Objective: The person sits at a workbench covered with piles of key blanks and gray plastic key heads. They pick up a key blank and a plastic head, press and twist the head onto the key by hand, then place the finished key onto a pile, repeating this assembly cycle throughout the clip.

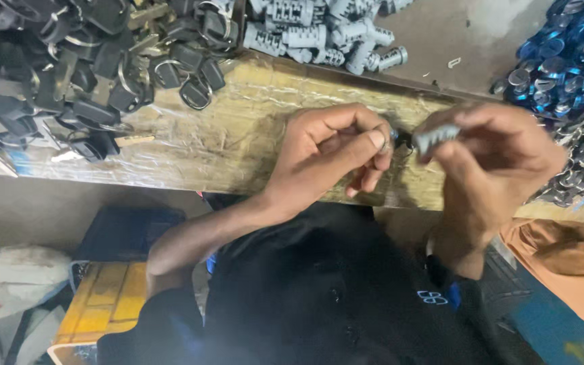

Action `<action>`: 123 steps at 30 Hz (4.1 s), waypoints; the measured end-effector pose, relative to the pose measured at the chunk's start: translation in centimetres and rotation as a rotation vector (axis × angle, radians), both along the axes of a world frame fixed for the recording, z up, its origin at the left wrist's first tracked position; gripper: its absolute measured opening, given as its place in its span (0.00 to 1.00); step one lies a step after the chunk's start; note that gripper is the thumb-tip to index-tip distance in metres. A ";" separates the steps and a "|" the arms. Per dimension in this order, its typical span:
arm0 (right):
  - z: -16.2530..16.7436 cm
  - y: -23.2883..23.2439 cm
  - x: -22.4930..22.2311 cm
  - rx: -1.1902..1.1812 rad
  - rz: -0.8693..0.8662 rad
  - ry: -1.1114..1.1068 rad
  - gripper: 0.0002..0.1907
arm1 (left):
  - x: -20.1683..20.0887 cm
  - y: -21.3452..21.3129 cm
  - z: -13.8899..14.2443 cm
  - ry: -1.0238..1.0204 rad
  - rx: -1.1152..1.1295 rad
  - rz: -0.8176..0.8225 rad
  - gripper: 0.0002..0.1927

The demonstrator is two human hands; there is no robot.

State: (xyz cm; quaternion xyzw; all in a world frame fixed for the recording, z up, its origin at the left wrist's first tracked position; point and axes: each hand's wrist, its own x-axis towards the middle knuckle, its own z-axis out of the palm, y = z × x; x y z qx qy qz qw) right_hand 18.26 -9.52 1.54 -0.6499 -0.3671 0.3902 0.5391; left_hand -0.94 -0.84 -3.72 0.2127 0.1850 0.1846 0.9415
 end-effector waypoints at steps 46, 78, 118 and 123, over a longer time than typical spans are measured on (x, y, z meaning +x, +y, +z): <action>-2.6 -6.3 -3.2 0.194 0.030 -0.594 0.24 | 1.9 -1.4 3.4 0.382 0.531 -0.005 0.05; -1.8 -4.6 4.9 -0.311 -0.029 -1.346 0.07 | 0.3 -2.2 -0.3 0.399 0.730 0.200 0.03; -2.5 -13.2 -4.9 0.108 0.099 -0.618 0.20 | 0.5 -6.0 0.6 0.431 0.308 -0.462 0.08; -5.0 -13.5 -4.9 0.261 0.065 -1.034 0.15 | 2.9 -8.2 2.9 0.432 0.433 -0.222 0.06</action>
